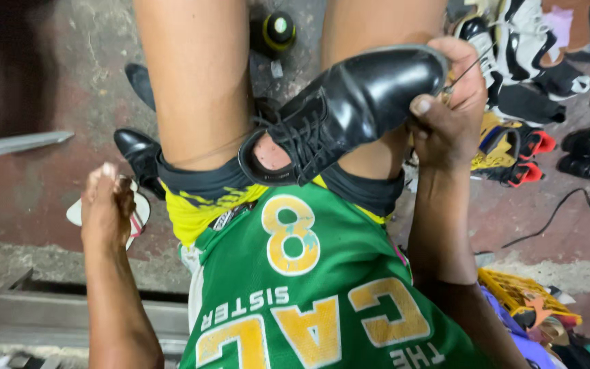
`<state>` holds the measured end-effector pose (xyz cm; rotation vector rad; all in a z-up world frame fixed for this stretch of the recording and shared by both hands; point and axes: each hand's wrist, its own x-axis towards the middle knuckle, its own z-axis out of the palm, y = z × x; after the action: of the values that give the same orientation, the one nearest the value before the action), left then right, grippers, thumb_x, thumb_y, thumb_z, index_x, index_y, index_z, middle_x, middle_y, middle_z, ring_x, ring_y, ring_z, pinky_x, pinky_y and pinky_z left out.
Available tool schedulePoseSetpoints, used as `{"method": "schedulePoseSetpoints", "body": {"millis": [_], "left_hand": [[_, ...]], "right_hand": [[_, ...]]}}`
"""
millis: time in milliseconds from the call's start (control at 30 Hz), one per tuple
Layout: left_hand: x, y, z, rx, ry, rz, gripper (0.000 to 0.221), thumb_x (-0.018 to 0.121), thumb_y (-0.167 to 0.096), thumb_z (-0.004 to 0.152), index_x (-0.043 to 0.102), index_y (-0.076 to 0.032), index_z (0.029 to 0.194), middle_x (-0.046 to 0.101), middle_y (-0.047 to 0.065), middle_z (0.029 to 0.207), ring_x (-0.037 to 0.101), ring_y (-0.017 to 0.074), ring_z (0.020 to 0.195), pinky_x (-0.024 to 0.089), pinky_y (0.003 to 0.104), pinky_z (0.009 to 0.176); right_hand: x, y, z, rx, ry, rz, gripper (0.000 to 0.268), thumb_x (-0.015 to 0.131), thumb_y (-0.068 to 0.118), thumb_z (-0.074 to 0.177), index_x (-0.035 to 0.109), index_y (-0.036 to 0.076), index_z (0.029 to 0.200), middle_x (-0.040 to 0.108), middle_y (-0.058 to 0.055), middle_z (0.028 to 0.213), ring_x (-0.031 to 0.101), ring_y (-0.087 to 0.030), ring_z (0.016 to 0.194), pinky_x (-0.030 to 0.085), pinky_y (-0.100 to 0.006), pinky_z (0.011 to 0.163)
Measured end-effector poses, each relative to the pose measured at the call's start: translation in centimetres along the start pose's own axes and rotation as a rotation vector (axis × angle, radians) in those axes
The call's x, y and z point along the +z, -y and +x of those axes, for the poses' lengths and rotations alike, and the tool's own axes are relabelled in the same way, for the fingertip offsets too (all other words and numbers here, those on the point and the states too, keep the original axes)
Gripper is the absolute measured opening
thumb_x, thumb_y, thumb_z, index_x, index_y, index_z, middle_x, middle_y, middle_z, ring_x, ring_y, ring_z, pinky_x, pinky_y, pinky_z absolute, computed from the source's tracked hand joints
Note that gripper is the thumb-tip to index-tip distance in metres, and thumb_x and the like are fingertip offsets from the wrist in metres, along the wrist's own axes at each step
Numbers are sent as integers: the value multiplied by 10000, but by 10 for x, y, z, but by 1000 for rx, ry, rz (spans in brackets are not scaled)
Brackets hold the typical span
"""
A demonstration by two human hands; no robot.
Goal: The person repairs a black leather shoe by hand, using a needle and thread to stitch the sole to the upper part of the shoe. The person handles the shoe, a needle, and thread, and uses a tool to trim excess material.
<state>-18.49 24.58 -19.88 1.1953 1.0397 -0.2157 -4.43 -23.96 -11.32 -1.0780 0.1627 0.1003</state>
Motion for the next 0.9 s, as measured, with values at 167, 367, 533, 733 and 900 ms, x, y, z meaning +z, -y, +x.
{"method": "schedulePoseSetpoints", "body": {"millis": [167,367,533,733,900], "left_hand": [[107,-50,-86,1023,-70,705,59,639,15,1116,647,-34,1084,560,69,941,541,141,794,437,258,729],[208,-60,-120,1197,410,1104,228,691,-54,897,703,2,1118,704,169,1155,700,303,883,557,390,711],[220,-53,-114,1181,464,952,161,672,-61,915,678,-4,1065,682,161,1096,705,349,879,570,405,755],[223,-36,-94,875,555,920,79,632,-49,845,668,-2,897,652,177,815,654,362,721,498,436,652],[213,-10,-81,716,506,691,117,528,-10,877,641,6,849,639,151,735,655,225,673,494,342,671]], "right_hand": [[4,2,3,6,22,5,602,851,68,856,489,-5,1331,655,-112,1119,533,-55,632,340,-158,427],[14,3,3,-29,19,-38,619,860,80,796,506,-32,1291,660,-118,1166,650,-117,893,529,-234,797],[3,-3,-2,-45,37,-25,680,897,25,819,504,-49,1370,678,-138,1191,688,-180,1067,554,-318,1022],[-2,-10,-7,-37,32,-17,671,900,-44,808,507,-38,1352,693,-126,1173,697,-165,1060,567,-297,999],[-1,-12,-9,-25,39,-74,665,873,-63,815,508,-27,1370,699,-139,1180,703,-150,1048,571,-277,968]]}}
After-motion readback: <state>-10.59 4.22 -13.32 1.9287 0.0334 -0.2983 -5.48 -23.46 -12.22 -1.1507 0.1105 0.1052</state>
